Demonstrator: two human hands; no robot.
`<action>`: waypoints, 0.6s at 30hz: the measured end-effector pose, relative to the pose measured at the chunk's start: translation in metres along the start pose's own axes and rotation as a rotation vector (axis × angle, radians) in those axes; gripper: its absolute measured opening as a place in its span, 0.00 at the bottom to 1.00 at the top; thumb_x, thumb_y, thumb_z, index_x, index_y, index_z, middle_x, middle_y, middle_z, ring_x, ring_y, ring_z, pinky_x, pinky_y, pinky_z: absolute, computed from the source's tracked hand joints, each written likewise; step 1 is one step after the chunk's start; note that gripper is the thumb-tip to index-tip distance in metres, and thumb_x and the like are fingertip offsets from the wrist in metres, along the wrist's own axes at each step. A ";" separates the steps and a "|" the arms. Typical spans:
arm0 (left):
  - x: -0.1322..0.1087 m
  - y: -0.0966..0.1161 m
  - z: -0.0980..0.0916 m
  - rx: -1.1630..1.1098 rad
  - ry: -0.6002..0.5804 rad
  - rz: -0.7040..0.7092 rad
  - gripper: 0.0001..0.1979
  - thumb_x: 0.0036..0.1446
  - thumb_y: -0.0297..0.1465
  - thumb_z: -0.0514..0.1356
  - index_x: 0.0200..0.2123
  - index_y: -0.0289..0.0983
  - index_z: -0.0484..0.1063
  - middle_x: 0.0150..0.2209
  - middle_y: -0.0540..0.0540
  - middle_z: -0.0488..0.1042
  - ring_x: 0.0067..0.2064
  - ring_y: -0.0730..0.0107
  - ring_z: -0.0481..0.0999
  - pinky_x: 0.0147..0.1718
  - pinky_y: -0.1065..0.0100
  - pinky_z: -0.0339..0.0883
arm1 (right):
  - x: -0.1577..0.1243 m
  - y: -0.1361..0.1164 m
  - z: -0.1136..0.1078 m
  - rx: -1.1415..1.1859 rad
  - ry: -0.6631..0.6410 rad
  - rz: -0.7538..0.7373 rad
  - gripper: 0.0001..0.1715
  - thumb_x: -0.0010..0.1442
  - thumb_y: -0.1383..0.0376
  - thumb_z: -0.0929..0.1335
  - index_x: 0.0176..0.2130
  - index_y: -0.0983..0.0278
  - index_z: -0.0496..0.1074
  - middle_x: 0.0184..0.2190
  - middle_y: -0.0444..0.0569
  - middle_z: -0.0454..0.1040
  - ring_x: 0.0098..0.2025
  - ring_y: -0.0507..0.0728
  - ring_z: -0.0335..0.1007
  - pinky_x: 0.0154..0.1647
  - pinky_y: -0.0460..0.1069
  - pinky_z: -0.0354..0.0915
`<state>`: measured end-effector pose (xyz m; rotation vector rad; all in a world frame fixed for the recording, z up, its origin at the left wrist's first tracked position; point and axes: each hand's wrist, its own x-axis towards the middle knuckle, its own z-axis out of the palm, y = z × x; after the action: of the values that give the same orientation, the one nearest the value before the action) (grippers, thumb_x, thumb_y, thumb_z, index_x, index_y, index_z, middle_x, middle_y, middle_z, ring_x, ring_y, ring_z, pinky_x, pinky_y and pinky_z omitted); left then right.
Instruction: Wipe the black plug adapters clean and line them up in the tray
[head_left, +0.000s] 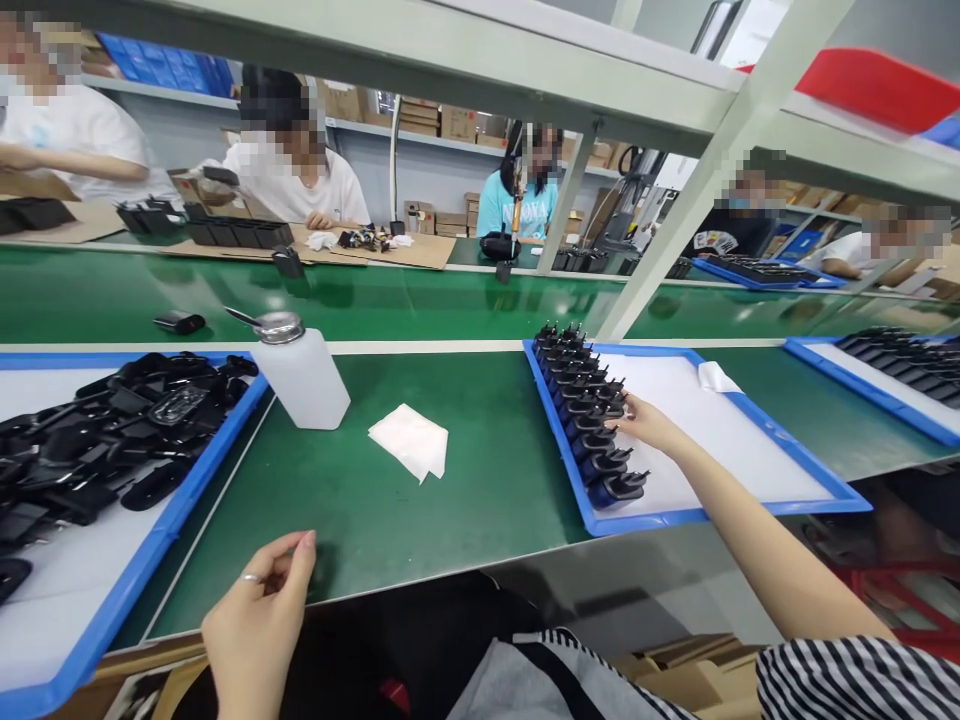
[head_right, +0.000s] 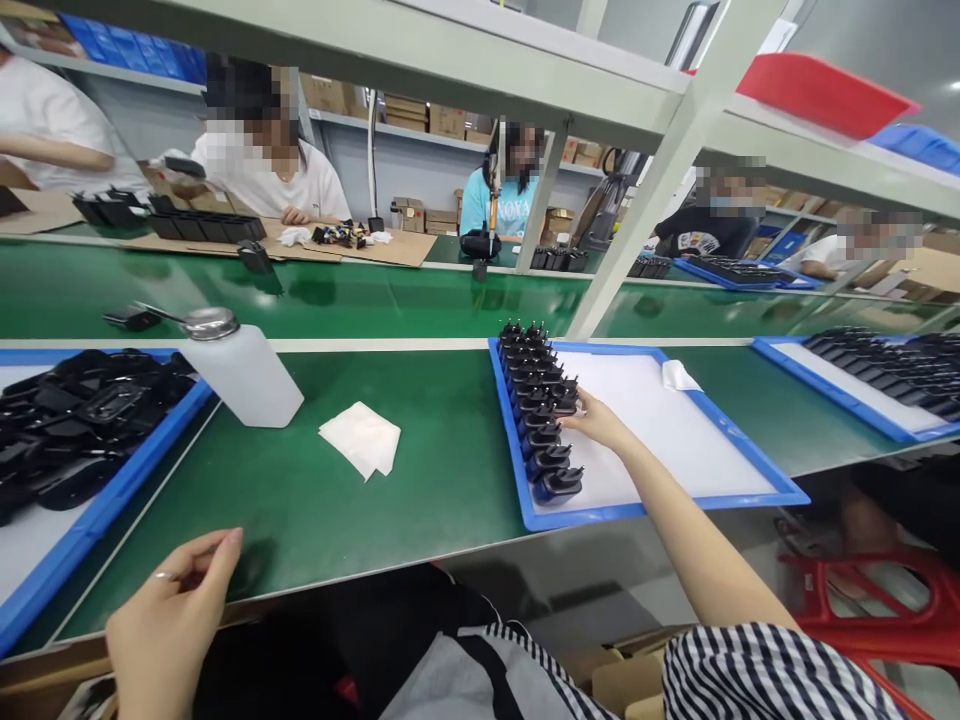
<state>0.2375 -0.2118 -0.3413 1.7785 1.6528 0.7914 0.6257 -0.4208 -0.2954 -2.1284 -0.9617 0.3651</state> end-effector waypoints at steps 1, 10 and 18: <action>0.000 0.000 0.001 0.008 0.002 0.016 0.14 0.38 0.43 0.53 0.26 0.41 0.68 0.19 0.54 0.66 0.24 0.75 0.66 0.25 0.75 0.57 | -0.001 -0.003 0.003 0.040 -0.019 0.009 0.30 0.37 0.57 0.67 0.42 0.64 0.60 0.39 0.51 0.68 0.41 0.62 0.62 0.39 0.55 0.61; 0.001 -0.008 0.010 0.138 0.078 0.232 0.12 0.42 0.41 0.52 0.25 0.40 0.68 0.16 0.54 0.66 0.21 0.76 0.66 0.19 0.77 0.55 | -0.003 -0.029 -0.022 -0.132 -0.162 0.100 0.45 0.30 0.57 0.68 0.49 0.65 0.54 0.49 0.56 0.59 0.51 0.68 0.51 0.49 0.60 0.53; 0.001 -0.008 0.015 0.111 0.215 0.526 0.11 0.49 0.36 0.51 0.23 0.37 0.68 0.12 0.55 0.61 0.18 0.79 0.64 0.18 0.78 0.56 | 0.086 -0.141 -0.040 -0.561 -0.174 -0.215 0.47 0.35 0.54 0.67 0.53 0.56 0.49 0.52 0.49 0.54 0.52 0.69 0.49 0.51 0.59 0.50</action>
<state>0.2438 -0.2110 -0.3574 2.3193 1.3841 1.1720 0.6319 -0.3179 -0.1603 -2.4790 -1.5201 0.1862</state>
